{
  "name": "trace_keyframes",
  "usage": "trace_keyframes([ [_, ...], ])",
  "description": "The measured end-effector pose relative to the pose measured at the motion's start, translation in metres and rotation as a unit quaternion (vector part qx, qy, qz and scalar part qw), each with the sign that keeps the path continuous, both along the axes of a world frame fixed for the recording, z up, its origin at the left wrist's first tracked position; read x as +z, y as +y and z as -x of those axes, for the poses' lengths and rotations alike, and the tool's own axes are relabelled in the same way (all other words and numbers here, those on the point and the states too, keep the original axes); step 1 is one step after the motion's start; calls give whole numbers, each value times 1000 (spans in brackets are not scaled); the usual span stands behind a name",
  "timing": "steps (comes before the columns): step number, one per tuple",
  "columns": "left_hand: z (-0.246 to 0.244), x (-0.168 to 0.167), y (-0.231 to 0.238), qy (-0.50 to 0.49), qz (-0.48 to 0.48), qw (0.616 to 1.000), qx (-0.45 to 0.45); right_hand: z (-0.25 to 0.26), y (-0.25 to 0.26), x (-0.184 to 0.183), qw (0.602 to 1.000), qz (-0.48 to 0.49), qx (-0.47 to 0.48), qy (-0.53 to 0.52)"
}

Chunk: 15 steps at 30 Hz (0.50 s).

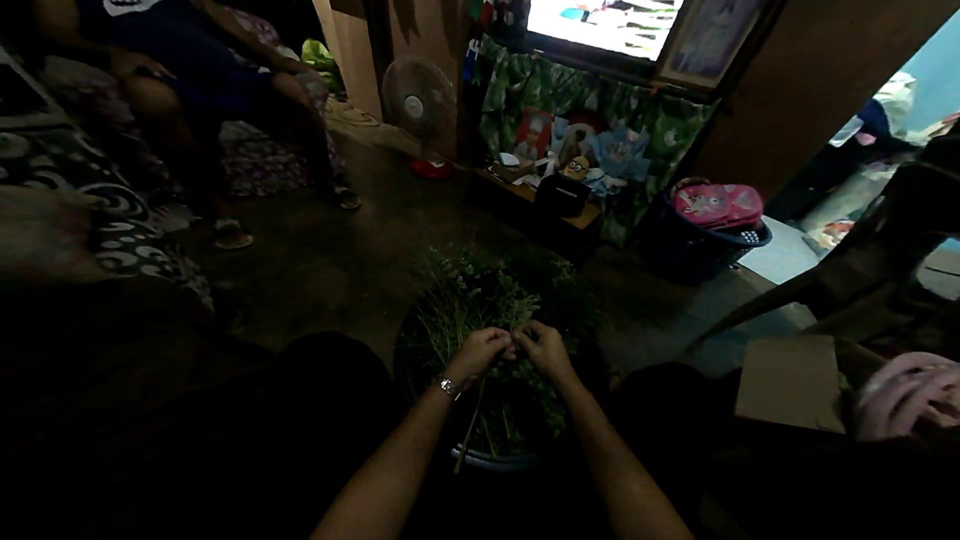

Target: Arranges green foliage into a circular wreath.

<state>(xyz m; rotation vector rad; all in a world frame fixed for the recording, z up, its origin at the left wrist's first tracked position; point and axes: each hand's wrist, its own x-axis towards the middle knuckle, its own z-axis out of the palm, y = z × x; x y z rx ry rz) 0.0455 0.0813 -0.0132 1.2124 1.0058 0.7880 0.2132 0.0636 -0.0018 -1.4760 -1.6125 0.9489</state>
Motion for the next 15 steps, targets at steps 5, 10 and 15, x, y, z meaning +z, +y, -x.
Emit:
trace_keyframes([
  [5,-1,0,-1,28,-12,999,18,-1,-1,1,998,-1,54,-39],
  [10,-3,-1,-1,-8,32,999,23,-2,-4,8,997,-7,44,-61],
  [15,-2,-6,0,-97,65,993,22,-4,-5,8,996,-23,42,-70],
])
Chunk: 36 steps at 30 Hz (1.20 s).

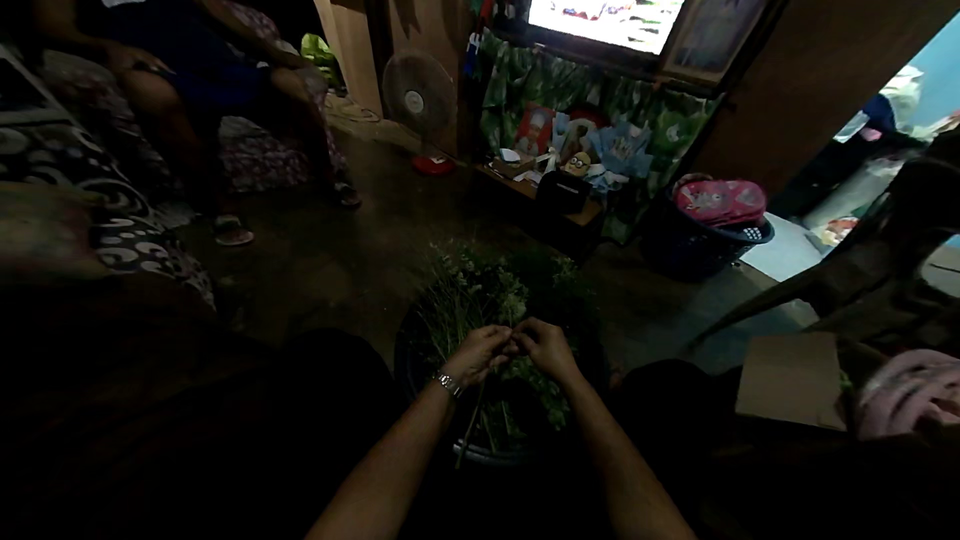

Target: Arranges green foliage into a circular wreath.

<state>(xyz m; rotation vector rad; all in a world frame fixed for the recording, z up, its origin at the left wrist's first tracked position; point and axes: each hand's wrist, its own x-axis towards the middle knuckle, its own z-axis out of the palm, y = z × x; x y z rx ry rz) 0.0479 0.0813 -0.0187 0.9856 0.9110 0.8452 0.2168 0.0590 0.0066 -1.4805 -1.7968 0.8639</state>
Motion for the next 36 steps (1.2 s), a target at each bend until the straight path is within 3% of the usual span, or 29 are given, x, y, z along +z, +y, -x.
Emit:
trace_keyframes([
  [12,5,3,0,19,-21,1000,-9,-9,-1,7,998,28,51,-2],
  [19,4,6,-3,49,-88,993,-54,-7,-3,13,998,53,13,32],
  [27,1,16,-7,61,-103,990,-71,-11,-6,24,993,92,-4,76],
  [36,19,20,-3,34,-95,994,-44,-56,-4,34,988,19,-109,105],
])
